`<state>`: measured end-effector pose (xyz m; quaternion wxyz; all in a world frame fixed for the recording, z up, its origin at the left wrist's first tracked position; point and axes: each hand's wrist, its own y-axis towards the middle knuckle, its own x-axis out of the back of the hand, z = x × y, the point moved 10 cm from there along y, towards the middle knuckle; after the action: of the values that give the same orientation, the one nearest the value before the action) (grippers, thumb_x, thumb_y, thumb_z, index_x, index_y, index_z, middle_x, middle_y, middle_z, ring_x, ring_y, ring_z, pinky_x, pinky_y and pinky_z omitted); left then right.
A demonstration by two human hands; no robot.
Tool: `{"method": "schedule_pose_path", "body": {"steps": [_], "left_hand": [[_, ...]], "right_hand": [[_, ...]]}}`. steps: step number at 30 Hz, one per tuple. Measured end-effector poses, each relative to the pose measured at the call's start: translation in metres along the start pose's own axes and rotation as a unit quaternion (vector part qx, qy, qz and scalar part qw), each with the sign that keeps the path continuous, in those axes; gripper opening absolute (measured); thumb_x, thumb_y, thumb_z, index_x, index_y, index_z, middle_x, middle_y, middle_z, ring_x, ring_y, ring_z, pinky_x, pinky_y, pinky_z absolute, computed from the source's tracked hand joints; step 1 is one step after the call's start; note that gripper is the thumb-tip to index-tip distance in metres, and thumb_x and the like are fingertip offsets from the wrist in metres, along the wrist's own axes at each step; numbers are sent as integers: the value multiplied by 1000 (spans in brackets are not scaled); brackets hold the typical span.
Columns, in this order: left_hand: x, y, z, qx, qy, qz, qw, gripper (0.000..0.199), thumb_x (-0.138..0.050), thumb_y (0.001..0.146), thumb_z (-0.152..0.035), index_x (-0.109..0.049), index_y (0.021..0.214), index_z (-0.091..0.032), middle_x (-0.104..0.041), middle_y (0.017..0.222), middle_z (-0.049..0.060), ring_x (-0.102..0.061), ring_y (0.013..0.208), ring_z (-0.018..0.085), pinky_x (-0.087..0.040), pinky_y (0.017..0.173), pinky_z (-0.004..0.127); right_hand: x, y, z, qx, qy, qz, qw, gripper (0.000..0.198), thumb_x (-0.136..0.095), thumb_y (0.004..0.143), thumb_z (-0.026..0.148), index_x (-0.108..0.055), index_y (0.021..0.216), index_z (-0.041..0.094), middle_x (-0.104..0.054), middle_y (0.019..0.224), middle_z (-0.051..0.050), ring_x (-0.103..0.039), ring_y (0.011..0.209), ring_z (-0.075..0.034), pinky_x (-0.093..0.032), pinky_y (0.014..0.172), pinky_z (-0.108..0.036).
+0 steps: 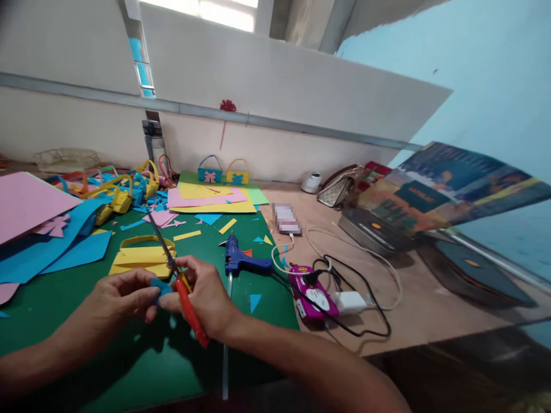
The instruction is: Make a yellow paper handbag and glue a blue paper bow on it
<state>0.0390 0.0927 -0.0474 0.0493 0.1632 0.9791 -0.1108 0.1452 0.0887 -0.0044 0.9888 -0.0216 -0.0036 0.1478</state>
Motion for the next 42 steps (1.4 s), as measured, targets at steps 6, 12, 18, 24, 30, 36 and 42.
{"method": "schedule_pose_path", "body": {"steps": [6, 12, 18, 24, 30, 36, 42], "left_hand": [[-5, 2, -5, 3, -50, -13, 999, 25, -69, 71, -30, -53, 87, -18, -59, 56, -6, -54, 41, 8, -42, 45, 18], [-4, -4, -26, -74, 55, -26, 995, 21, -70, 69, -32, -62, 84, -19, -68, 70, 1, -62, 56, 14, -50, 53, 23], [-2, -8, -38, -160, 174, -46, 971, 24, -75, 63, -25, -73, 86, -23, -73, 87, 5, -67, 80, 22, -53, 74, 27], [-5, -5, -37, -171, 178, -38, 968, 19, -72, 66, -25, -75, 85, -25, -73, 87, 4, -67, 80, 23, -53, 74, 29], [-15, -5, -38, -135, 78, 24, 988, 20, -70, 68, -20, -73, 88, -19, -73, 83, 4, -66, 76, 20, -53, 71, 28], [-11, -1, -32, -102, 41, 4, 994, 21, -70, 64, -20, -72, 84, -15, -72, 83, 6, -65, 75, 19, -54, 69, 30], [-18, -1, -38, -110, 38, 26, 993, 12, -64, 71, -26, -68, 68, -15, -67, 64, 2, -61, 59, 14, -51, 59, 25]], "right_hand": [[-5, -3, -2, 8, -2, 19, 1000, 38, -68, 58, 9, -56, 93, 18, -51, 59, 10, -43, 48, -6, -38, 48, -19], [1, -11, 6, 24, 5, -18, 1000, 34, -60, 64, 14, -52, 97, 20, -51, 63, 8, -48, 48, -7, -40, 47, -20], [17, -13, 8, 25, 17, -73, 997, 33, -64, 67, 25, -50, 97, 20, -48, 56, 10, -49, 44, -7, -39, 42, -19], [11, -14, 4, 23, 26, -31, 999, 34, -68, 67, 31, -53, 95, 20, -52, 58, 8, -53, 46, -9, -41, 43, -20], [12, -14, 13, 50, 28, -12, 998, 33, -61, 77, 39, -51, 103, 20, -58, 62, 4, -59, 55, -12, -47, 52, -24], [13, -14, 15, 59, -17, -14, 998, 34, -66, 73, 35, -53, 99, 20, -55, 66, 4, -59, 56, -12, -47, 52, -24], [11, -15, 18, 80, -25, -15, 996, 31, -63, 73, 28, -52, 100, 20, -56, 69, 3, -55, 57, -11, -44, 53, -23]]}}
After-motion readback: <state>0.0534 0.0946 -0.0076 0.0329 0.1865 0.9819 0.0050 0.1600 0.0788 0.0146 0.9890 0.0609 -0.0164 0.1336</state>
